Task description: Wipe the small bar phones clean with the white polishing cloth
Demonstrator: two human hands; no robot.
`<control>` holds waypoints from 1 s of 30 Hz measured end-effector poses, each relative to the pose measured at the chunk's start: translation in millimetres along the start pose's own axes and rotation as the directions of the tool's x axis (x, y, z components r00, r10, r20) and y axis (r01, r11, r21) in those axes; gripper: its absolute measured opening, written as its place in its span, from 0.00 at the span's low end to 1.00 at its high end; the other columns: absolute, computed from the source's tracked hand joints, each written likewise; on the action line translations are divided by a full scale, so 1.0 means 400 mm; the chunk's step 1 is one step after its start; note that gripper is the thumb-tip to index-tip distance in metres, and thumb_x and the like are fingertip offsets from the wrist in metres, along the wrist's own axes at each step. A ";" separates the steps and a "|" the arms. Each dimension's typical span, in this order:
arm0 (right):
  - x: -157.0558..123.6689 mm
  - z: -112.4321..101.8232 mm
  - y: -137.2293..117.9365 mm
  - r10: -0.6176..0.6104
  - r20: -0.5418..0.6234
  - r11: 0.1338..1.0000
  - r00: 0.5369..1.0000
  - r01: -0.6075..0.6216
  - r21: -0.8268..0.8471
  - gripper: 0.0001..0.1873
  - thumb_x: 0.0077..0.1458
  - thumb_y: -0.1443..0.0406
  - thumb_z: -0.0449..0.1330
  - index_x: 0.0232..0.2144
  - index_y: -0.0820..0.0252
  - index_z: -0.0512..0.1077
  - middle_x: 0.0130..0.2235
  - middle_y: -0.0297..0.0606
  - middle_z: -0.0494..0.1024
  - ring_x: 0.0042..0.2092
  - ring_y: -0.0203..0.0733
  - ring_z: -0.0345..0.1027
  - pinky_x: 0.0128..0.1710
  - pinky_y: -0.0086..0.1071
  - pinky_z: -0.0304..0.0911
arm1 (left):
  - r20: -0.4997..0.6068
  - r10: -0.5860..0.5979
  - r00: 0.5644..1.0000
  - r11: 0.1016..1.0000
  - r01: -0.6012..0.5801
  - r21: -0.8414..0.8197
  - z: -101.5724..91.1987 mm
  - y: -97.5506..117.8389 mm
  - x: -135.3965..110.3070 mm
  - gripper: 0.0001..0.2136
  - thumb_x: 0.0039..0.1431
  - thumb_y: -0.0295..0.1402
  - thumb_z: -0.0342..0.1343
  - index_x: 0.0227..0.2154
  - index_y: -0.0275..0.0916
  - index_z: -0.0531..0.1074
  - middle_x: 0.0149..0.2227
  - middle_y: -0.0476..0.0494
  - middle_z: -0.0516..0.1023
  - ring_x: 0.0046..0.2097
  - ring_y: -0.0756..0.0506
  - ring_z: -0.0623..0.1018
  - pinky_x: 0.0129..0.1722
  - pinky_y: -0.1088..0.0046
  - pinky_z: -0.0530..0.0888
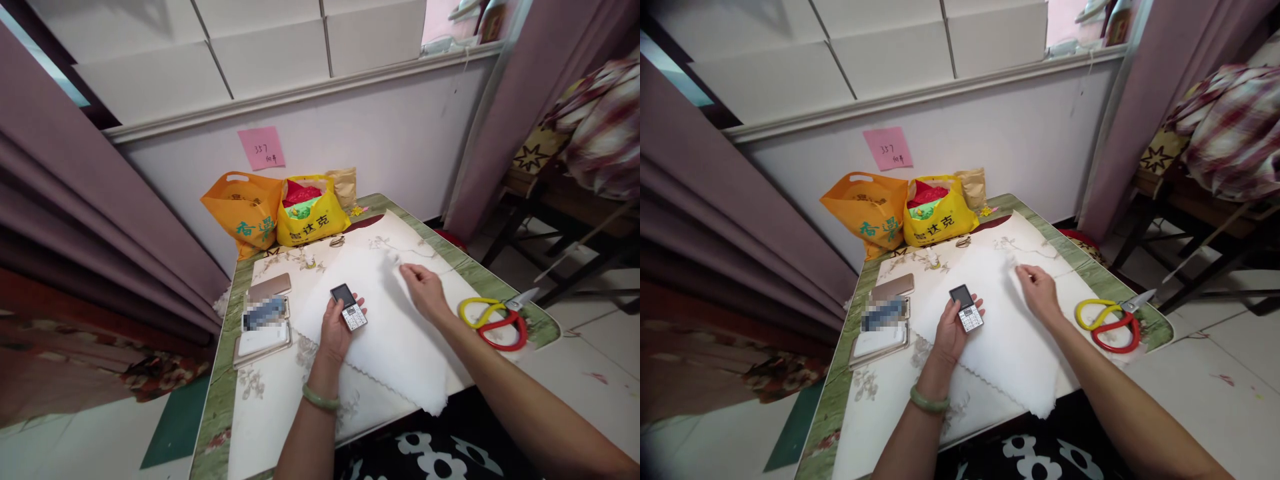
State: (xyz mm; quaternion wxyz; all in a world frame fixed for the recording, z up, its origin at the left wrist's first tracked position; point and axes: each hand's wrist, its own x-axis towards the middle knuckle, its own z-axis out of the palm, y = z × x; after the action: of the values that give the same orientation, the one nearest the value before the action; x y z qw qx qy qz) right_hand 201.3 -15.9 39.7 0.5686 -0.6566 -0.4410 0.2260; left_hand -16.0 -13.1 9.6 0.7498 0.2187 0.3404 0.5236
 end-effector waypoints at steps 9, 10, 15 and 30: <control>-0.159 0.088 -0.070 -0.419 0.409 0.848 0.811 0.511 -0.144 0.14 0.62 0.60 0.54 0.45 0.53 0.75 0.42 0.39 0.79 0.38 0.40 0.73 0.40 0.34 0.68 | 0.027 -0.059 0.998 0.991 0.061 -0.122 0.019 0.017 -0.007 0.25 0.60 0.51 0.49 0.47 0.34 0.73 0.44 0.37 0.80 0.45 0.41 0.79 0.53 0.61 0.71; -0.166 0.082 -0.065 -0.483 0.429 0.799 0.763 0.585 -0.140 0.14 0.63 0.61 0.53 0.46 0.53 0.75 0.43 0.39 0.79 0.42 0.41 0.73 0.43 0.35 0.68 | 0.016 -0.055 0.998 0.990 0.057 -0.127 0.021 0.021 -0.010 0.26 0.60 0.52 0.49 0.46 0.33 0.74 0.43 0.37 0.80 0.44 0.41 0.79 0.53 0.62 0.71; -0.196 0.069 -0.033 -0.579 0.679 0.561 0.452 0.825 -0.071 0.23 0.64 0.59 0.53 0.60 0.53 0.63 0.57 0.41 0.72 0.58 0.45 0.63 0.59 0.46 0.57 | -0.043 -0.096 0.994 0.989 0.090 -0.117 0.029 0.025 -0.014 0.27 0.58 0.54 0.50 0.44 0.33 0.75 0.42 0.36 0.80 0.47 0.40 0.78 0.54 0.62 0.70; -0.195 0.068 -0.038 -0.427 0.757 0.505 0.494 0.825 -0.253 0.37 0.62 0.48 0.50 0.66 0.56 0.48 0.65 0.43 0.59 0.67 0.53 0.45 0.65 0.58 0.29 | 0.052 -0.068 0.996 0.998 0.068 -0.010 0.020 0.016 -0.011 0.30 0.58 0.57 0.44 0.48 0.37 0.73 0.51 0.36 0.77 0.57 0.38 0.72 0.59 0.60 0.66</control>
State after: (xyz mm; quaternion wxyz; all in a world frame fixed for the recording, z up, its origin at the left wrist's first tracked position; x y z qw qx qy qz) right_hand 135.0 -66.9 31.2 0.2010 -0.4628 -0.8627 0.0341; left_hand -15.2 -15.0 20.5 0.7769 0.2158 0.3253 0.4940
